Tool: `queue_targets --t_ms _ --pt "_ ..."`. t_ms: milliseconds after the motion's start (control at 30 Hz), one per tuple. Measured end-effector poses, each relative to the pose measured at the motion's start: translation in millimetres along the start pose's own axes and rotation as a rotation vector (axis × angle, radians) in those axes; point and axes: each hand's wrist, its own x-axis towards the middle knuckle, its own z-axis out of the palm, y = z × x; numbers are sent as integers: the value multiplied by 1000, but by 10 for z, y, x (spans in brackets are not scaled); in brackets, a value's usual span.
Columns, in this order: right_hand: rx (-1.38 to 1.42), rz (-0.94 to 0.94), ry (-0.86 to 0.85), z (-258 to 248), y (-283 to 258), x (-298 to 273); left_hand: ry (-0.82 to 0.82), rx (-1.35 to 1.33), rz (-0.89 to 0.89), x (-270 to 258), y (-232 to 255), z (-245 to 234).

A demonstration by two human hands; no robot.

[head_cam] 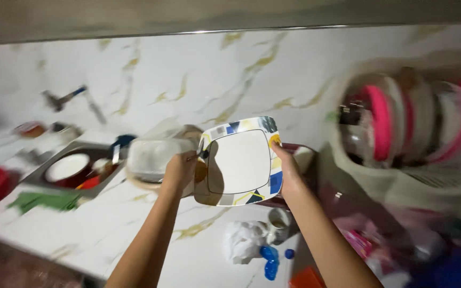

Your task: The person repeatedly walks between the kitchen and a red dining table, taking a plate and spoon from a dish rack and placing them on the table. The same plate and spoon are returned to the rack and retrieved again multiple times in a repetitive loop.

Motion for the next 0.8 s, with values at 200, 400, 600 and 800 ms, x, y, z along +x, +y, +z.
queue_targets --t_ms 200,400,600,800 --pt "-4 161 -165 349 421 193 192 22 -138 -389 -330 -353" --pt "-66 300 -305 575 902 395 340 -54 -296 -979 -347 -728" --pt "-80 507 -464 977 1490 239 440 -192 -447 -1846 -429 -1152" --pt "-123 681 -581 1393 2142 -20 840 -17 -524 -2708 -495 -1585"
